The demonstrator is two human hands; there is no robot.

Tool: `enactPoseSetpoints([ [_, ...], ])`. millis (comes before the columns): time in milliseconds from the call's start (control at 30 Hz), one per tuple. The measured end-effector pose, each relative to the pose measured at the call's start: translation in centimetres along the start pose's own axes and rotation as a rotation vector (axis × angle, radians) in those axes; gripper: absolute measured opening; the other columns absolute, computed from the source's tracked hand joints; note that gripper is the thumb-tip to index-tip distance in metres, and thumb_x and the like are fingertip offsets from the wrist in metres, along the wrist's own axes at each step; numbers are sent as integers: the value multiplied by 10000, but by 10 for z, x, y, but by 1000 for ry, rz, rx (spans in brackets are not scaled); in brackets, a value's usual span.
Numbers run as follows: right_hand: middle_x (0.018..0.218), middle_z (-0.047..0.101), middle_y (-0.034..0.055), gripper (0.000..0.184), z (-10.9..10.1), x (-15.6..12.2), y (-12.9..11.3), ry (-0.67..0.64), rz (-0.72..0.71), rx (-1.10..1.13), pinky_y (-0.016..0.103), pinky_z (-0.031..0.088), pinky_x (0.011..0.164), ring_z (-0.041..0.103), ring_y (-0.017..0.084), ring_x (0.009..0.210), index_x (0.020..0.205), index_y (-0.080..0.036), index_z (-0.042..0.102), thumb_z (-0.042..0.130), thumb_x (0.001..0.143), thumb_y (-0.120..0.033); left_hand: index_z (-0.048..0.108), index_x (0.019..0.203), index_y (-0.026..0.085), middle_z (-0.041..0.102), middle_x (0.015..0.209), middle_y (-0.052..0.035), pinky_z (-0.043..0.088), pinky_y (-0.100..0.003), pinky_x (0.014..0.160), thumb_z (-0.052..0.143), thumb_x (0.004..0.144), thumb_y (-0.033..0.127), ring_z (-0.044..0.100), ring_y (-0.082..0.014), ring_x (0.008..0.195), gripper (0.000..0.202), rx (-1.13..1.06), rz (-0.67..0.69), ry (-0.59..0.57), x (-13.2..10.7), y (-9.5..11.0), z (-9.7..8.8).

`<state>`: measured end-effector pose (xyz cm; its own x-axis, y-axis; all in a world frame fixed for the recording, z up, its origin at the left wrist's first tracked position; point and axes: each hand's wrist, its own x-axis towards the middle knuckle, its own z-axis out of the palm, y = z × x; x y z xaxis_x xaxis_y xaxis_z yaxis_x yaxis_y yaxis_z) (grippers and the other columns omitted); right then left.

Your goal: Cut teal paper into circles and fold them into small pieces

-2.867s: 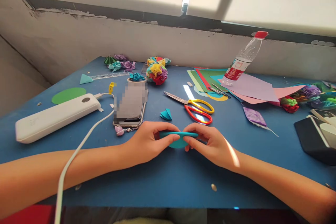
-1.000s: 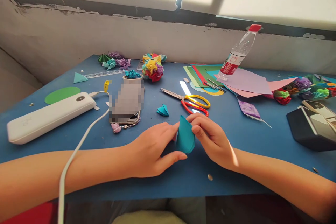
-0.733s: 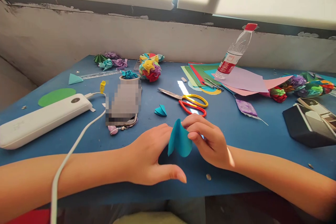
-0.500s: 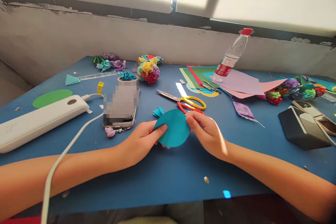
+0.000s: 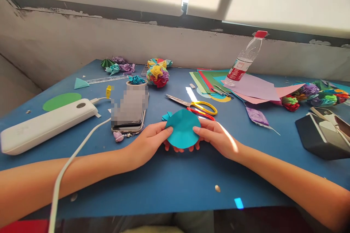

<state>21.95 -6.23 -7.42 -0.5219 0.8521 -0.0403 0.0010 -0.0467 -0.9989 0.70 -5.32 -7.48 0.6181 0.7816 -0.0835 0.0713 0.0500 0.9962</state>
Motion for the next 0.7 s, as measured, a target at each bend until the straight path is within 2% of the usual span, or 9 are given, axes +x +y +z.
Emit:
enactPoseSetpoints([
  [133,724,639,36,240,5,0,-2,52,-12,-21,246,526,569,640,131,619,934,-120,594,527,884,-345,562,1046,154,646,657,-11,426,-217,503,431,907,371,586,-133,597,290,93,2,86,2,-4,0],
  [233,695,631,27,287,7,0,-1,67,-13,-6,263,544,567,656,144,604,1069,-121,559,526,885,-339,472,1179,183,624,629,8,414,-202,446,420,910,382,624,-146,582,338,36,-3,105,4,-5,0],
  [300,685,629,14,329,6,1,1,80,-34,-11,266,549,564,657,144,595,1174,-142,516,513,891,-311,453,1199,205,617,647,13,413,-192,433,425,908,362,648,-154,599,333,-17,5,108,4,-4,-1],
  [367,703,632,12,312,3,0,5,85,-84,-66,271,555,573,654,139,604,1194,-166,526,477,903,-268,491,1152,208,618,686,4,425,-188,442,425,902,318,662,-159,637,282,-38,5,118,3,-2,-1],
  [500,832,658,36,325,-1,-3,12,73,-324,-442,260,552,639,635,122,685,1129,-194,595,394,885,-116,564,1002,185,616,755,-21,474,-207,491,399,878,272,646,-165,710,224,-120,3,106,1,-2,-3],
  [600,886,658,55,379,-2,-5,12,88,-523,-706,234,533,640,613,115,711,1106,-182,592,350,854,-33,560,984,180,596,725,-20,488,-240,465,368,882,425,595,-155,622,328,-192,2,114,2,-4,-4],
  [700,977,637,101,384,-3,-6,8,38,-698,-927,246,522,678,607,136,813,1129,-163,562,333,860,-15,601,934,166,617,746,-22,469,-228,453,503,827,489,557,-116,530,354,-4,-11,147,3,-5,-2],
])
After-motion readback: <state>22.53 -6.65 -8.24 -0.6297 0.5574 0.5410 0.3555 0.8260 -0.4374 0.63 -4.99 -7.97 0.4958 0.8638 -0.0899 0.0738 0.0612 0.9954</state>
